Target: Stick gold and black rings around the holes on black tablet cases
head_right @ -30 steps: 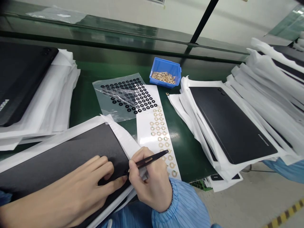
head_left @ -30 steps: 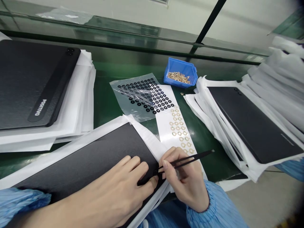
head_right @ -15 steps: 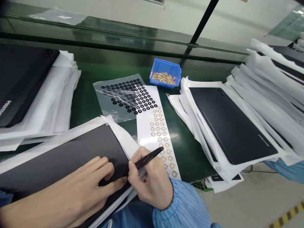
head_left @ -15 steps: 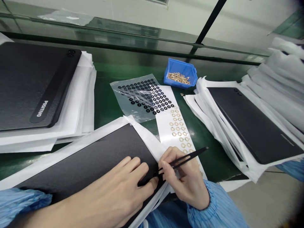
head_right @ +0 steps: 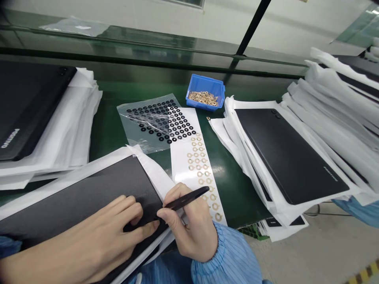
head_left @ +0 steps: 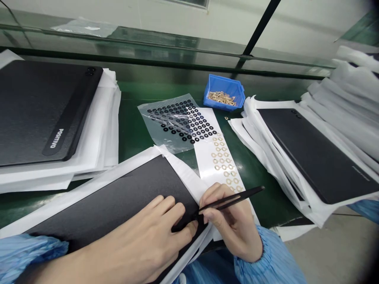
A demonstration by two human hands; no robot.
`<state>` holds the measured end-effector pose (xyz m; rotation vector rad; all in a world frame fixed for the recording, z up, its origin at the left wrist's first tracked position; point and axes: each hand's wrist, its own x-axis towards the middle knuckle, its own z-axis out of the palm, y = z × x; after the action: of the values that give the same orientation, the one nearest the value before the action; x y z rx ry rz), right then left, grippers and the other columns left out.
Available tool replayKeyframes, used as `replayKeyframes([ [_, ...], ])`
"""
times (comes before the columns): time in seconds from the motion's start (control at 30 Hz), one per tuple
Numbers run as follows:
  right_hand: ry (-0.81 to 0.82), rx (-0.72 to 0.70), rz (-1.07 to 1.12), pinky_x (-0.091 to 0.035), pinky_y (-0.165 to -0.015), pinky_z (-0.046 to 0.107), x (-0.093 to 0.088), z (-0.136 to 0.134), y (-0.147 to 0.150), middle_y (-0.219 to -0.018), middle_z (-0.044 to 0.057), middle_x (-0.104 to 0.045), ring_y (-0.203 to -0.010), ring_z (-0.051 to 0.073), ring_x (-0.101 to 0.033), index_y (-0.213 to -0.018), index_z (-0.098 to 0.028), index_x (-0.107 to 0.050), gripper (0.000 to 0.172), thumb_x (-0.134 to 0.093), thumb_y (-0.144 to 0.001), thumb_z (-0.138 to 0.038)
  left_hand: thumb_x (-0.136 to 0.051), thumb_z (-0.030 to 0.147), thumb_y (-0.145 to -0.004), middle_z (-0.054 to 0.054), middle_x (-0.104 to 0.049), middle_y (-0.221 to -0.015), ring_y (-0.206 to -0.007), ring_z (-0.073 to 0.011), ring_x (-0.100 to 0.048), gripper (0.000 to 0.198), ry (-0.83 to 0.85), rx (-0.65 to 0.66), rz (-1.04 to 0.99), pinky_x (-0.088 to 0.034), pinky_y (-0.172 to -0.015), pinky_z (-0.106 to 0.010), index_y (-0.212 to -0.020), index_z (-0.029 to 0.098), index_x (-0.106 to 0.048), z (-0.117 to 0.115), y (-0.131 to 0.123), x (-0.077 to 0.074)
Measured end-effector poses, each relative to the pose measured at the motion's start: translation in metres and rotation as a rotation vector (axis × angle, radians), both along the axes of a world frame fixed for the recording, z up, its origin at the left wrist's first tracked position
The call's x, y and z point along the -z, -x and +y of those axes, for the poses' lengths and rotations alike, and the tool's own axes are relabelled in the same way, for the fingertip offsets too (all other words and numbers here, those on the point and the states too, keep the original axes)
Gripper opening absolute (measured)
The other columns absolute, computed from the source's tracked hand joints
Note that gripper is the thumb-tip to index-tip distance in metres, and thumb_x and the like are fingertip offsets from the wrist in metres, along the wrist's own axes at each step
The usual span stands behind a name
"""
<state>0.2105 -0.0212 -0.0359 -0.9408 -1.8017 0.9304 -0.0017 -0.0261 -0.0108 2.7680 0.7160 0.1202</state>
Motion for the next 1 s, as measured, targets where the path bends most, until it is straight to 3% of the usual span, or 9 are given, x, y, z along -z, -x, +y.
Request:
replayKeyframes([
  [0.3,0.024,-0.02,0.018,-0.043,-0.061,0.032,0.002,-0.001,0.001,-0.076,0.002,-0.055,-0.07,0.017,-0.057,-0.086,-0.02,-0.053,0.006,-0.053,-0.087,-0.014,-0.041,0.01,-0.088,-0.004,-0.046,-0.083,-0.076,-0.0203,-0.041,0.035,-0.026,-0.007,-0.011,-0.035,-0.067,-0.033,-0.123,0.013,-0.047,0.002,-0.001,0.0],
  [0.5,0.077,-0.038,0.142,-0.043,-0.055,0.03,0.004,-0.002,0.001,-0.073,0.001,-0.055,-0.063,0.016,-0.056,-0.086,-0.021,-0.052,0.005,-0.051,-0.089,-0.017,-0.043,0.01,-0.087,-0.002,-0.048,-0.08,-0.073,-0.0185,-0.043,0.02,-0.04,-0.025,-0.085,-0.036,-0.067,-0.031,-0.104,0.016,-0.054,0.0,0.001,0.005],
  [0.63,0.077,-0.013,0.131,-0.045,-0.053,0.03,-0.015,0.002,-0.006,-0.072,0.002,-0.056,-0.059,0.015,-0.056,-0.083,-0.02,-0.054,0.011,-0.048,-0.092,-0.02,-0.04,0.008,-0.088,-0.002,-0.048,-0.078,-0.071,-0.0181,-0.044,0.016,-0.05,-0.077,-0.16,-0.038,-0.069,-0.03,-0.093,0.016,-0.054,-0.004,0.0,0.008],
  [0.73,-0.02,0.037,-0.053,-0.049,-0.055,0.029,-0.042,0.022,-0.004,-0.07,0.002,-0.057,-0.059,0.015,-0.059,-0.079,-0.019,-0.055,0.01,-0.054,-0.089,-0.019,-0.037,0.008,-0.088,-0.002,-0.049,-0.078,-0.071,-0.0182,-0.045,0.016,-0.053,-0.083,-0.142,-0.041,-0.074,-0.032,-0.085,0.016,-0.051,-0.004,-0.001,0.009],
  [0.83,-0.085,0.053,-0.161,-0.051,-0.054,0.028,-0.061,0.058,0.011,-0.068,0.001,-0.059,-0.055,0.014,-0.061,-0.074,-0.019,-0.055,0.011,-0.059,-0.084,-0.019,-0.038,0.008,-0.087,-0.004,-0.051,-0.082,-0.076,-0.0195,-0.048,0.014,-0.072,-0.093,-0.106,-0.043,-0.078,-0.035,-0.085,0.016,-0.049,-0.004,-0.002,0.008],
  [1.0,-0.092,0.057,-0.215,-0.054,-0.055,0.026,-0.051,0.126,0.053,-0.064,0.002,-0.063,-0.057,0.016,-0.067,-0.068,-0.016,-0.056,0.015,-0.062,-0.082,-0.017,-0.044,0.01,-0.086,-0.003,-0.053,-0.084,-0.078,-0.0179,-0.051,0.008,-0.142,-0.113,-0.085,-0.044,-0.084,-0.033,-0.085,0.017,-0.048,-0.006,-0.003,0.007],
])
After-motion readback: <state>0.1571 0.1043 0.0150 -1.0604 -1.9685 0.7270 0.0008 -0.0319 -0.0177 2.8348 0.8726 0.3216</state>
